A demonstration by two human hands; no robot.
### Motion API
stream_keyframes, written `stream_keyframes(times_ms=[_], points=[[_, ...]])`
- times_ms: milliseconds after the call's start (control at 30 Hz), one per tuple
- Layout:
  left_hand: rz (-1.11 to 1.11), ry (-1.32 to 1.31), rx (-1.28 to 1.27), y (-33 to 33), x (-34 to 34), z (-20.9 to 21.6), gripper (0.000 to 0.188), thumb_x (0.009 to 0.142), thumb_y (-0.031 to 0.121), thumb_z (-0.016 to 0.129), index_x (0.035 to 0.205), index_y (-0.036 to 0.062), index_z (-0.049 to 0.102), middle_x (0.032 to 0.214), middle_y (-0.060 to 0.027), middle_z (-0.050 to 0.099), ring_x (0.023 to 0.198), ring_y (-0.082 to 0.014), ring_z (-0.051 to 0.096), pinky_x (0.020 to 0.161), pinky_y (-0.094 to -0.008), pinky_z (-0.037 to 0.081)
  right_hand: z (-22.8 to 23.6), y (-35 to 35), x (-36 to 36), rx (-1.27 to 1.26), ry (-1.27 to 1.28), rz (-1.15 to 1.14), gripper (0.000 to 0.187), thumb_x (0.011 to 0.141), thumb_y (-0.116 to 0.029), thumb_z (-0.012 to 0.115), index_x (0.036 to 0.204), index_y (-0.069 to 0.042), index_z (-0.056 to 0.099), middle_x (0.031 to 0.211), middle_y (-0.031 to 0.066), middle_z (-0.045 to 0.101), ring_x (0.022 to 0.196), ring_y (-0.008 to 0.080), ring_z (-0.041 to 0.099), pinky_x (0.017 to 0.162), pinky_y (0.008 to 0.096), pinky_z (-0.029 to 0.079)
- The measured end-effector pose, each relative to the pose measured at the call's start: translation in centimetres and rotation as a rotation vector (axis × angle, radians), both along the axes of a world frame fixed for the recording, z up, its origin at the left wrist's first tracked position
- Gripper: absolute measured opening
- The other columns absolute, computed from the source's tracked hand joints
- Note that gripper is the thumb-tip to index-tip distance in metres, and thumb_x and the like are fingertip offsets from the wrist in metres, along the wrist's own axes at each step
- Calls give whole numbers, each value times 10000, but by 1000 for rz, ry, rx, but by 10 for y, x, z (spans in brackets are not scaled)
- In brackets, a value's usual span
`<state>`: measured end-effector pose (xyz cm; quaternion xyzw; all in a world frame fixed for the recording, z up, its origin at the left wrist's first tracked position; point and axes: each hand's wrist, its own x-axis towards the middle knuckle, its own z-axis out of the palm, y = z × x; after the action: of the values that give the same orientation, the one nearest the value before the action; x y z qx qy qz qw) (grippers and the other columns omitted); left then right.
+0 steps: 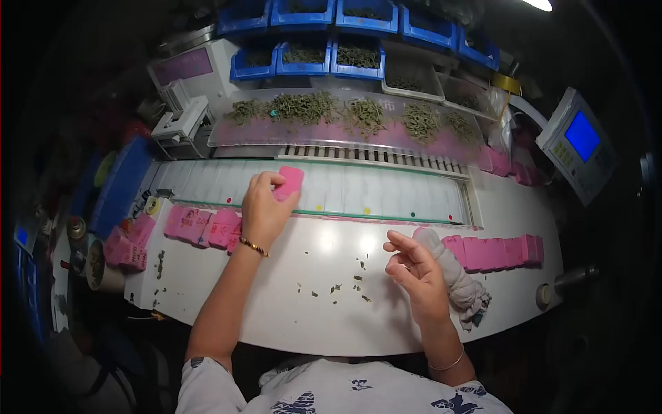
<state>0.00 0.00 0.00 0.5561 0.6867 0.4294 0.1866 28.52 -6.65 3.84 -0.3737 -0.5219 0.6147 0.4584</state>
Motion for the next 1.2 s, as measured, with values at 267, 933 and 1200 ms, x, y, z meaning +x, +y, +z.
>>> stream_keyframes(times_ms=[267, 933, 1200], points=[[155, 393, 75, 28, -33, -11, 355, 757, 305, 754, 952, 37, 624, 1022, -127, 594, 973, -320, 570, 857, -408, 462, -2, -15, -6, -78, -43, 98, 420, 846, -3, 643, 1256, 16, 554, 1158, 78, 578, 878, 51, 517, 773, 200, 449], [-77, 109, -131, -104, -2, 7, 445, 682, 156, 815, 1017, 41, 546, 998, -99, 611, 919, -258, 606, 789, -371, 496, -6, -16, -21, -142, -44, 209, 416, 855, -11, 652, 1258, -9, 548, 1162, 64, 575, 908, 58, 529, 783, 202, 470], [-597, -440, -16, -110, 77, 47, 670, 692, -24, 753, 1289, 20, 452, 1230, -123, 503, 1133, -203, 542, 951, -340, 496, 3, -11, -23, 189, -23, 222, 554, 767, 0, 723, 1274, -29, 503, 1286, 114, 484, 1113, 208, 551, 840, 321, 520]])
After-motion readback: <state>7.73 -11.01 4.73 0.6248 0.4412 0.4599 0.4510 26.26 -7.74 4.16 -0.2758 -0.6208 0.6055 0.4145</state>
